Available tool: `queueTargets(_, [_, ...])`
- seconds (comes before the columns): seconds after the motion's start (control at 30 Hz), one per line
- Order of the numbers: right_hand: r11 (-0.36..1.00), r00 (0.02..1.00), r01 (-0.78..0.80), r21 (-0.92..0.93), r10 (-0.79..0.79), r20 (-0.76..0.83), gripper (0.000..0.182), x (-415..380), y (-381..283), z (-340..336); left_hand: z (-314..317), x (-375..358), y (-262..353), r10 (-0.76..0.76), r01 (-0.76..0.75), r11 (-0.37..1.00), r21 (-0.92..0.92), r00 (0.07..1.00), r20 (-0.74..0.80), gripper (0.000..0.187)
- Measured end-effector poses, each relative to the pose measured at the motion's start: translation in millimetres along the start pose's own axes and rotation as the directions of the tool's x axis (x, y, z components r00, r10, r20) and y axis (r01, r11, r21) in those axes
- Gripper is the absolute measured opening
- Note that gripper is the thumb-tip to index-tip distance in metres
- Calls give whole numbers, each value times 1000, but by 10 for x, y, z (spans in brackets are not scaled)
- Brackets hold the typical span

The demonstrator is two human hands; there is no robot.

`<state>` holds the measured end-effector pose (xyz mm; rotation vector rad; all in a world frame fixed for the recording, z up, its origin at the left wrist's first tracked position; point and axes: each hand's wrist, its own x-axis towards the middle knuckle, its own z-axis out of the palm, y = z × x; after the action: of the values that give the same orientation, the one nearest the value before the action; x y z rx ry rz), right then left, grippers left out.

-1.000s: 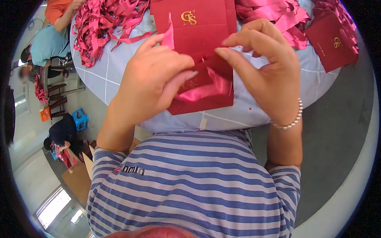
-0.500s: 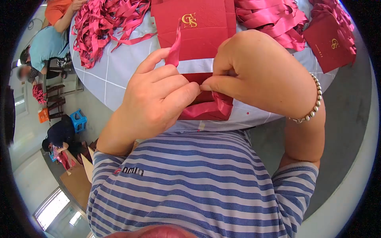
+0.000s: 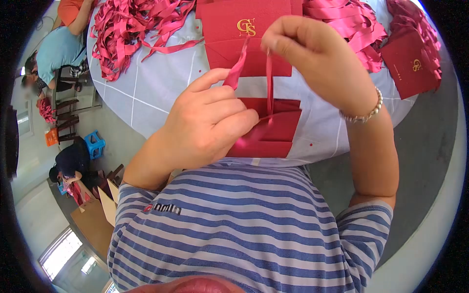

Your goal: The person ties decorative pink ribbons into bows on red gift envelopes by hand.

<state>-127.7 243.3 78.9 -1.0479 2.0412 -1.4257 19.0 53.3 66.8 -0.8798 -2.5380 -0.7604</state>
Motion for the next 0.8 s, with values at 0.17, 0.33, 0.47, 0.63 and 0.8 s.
queueTargets(0.17, [857,933,-358,370,316,171,23,22,-172,160,46,4,-25,-20,19,999,-29,1000,-16,22])
queueTargets(0.33, [904,960,-269,333,222,172,31,137,44,305,66,4,-31,-52,52,996,-75,999,3,15])
queueTargets(0.47, [930,957,-238,281,273,-94,28,183,163,337,15,22,-117,-138,147,956,-252,989,56,6])
queueTargets(0.63, [824,954,-214,525,292,-69,27,235,535,204,-100,59,-187,-341,441,759,-480,896,283,17])
queueTargets(0.8, [749,927,-305,588,374,4,30,111,599,86,-76,74,-202,-484,652,355,-670,741,465,16])
